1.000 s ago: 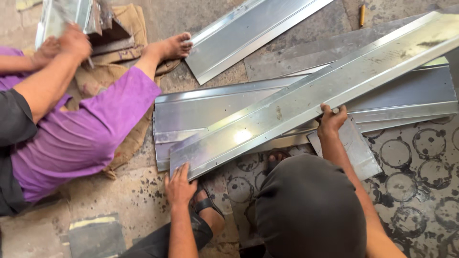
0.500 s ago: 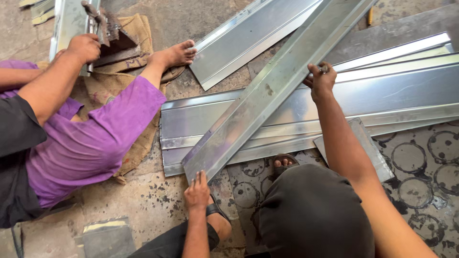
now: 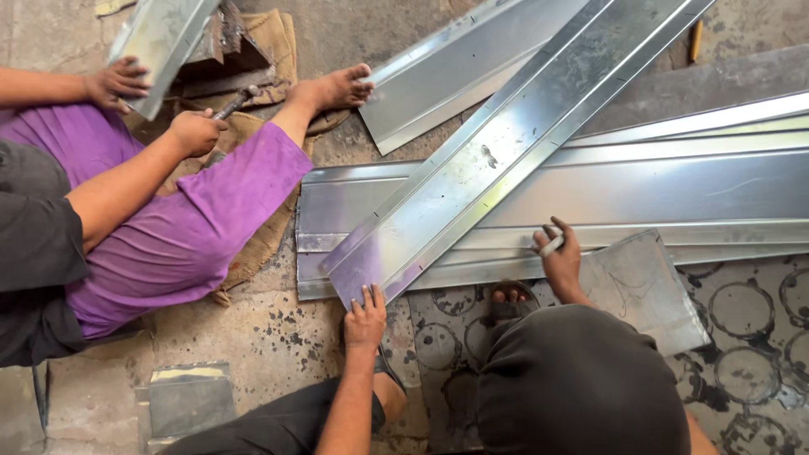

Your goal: The person sits on the floor and uses a marker to draw lines and symbols on several metal sheets. They repeatedly position a smaller metal template on top of the larger sheets to trace outlines and mark specific points. The person handles the sheets one by one, moving them aside after marking.

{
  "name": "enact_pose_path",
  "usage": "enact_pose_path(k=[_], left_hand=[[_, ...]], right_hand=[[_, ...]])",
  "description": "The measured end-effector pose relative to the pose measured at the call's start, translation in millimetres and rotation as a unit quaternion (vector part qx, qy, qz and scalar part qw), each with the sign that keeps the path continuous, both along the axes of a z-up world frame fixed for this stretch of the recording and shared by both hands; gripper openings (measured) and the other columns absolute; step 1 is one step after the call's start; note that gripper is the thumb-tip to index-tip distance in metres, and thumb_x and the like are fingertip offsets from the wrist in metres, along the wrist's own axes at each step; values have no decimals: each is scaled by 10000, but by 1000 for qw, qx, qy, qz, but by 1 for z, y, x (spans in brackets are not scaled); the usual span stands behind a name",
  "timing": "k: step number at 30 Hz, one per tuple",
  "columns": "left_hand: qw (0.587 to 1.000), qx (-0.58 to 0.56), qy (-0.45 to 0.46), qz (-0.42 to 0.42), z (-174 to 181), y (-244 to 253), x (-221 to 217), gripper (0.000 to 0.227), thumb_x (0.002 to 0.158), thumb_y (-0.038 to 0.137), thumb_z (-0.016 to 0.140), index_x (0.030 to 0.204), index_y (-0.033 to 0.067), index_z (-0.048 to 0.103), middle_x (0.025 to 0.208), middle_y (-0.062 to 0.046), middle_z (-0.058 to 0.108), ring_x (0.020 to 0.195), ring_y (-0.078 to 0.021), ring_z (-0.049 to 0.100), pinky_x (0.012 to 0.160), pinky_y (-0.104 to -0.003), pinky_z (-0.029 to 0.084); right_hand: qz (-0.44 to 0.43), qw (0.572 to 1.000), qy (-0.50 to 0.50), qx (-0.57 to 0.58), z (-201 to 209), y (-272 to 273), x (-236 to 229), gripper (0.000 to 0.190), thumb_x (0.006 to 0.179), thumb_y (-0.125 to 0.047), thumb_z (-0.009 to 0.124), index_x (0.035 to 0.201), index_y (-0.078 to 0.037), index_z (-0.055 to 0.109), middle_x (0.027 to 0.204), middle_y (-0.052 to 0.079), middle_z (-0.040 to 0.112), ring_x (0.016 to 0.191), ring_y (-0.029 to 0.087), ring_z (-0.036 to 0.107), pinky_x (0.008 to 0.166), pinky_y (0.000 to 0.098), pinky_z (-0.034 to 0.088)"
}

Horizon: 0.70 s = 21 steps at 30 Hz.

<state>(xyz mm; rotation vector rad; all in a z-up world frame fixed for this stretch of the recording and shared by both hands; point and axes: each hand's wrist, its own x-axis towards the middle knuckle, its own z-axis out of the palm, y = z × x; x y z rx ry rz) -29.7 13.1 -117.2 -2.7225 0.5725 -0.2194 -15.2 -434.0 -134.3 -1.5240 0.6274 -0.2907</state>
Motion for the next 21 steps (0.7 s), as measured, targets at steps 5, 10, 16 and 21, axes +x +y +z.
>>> enact_pose_path(k=[5, 10, 16, 21], left_hand=[[987, 21, 145, 69, -8, -28, -19, 798, 795, 227, 717, 1498, 19, 400, 1551, -175, 450, 1119, -488, 663, 754, -458, 641], [969, 29, 218, 114, -12, -49, -17, 877, 824, 216, 742, 1556, -25, 324, 1595, -209, 386, 1173, -528, 618, 831, -443, 625], [955, 21, 252, 154, 18, -46, -16, 953, 838, 254, 768, 1590, 38, 224, 1664, -144, 264, 1329, -486, 515, 892, -446, 610], [941, -2, 278, 192, 9, -50, -14, 918, 878, 231, 728, 1607, 74, 191, 1679, -107, 213, 1390, -491, 424, 913, -451, 598]], right_hand=[[25, 998, -19, 53, 13, 30, -25, 582, 935, -75, 690, 1470, -31, 467, 1443, 216, 588, 1133, 216, 664, 864, 319, 593], [63, 997, -29, 19, 39, 35, -25, 570, 958, -93, 691, 1478, -22, 469, 1437, 191, 610, 1168, 211, 662, 898, 317, 585], [35, 999, 10, -8, 59, 29, -19, 539, 954, -125, 676, 1457, -62, 496, 1439, 165, 624, 1129, 198, 689, 869, 325, 585], [57, 997, 16, -40, 51, 27, -27, 548, 937, -134, 705, 1447, -63, 515, 1395, 176, 655, 1123, 217, 688, 895, 329, 565]])
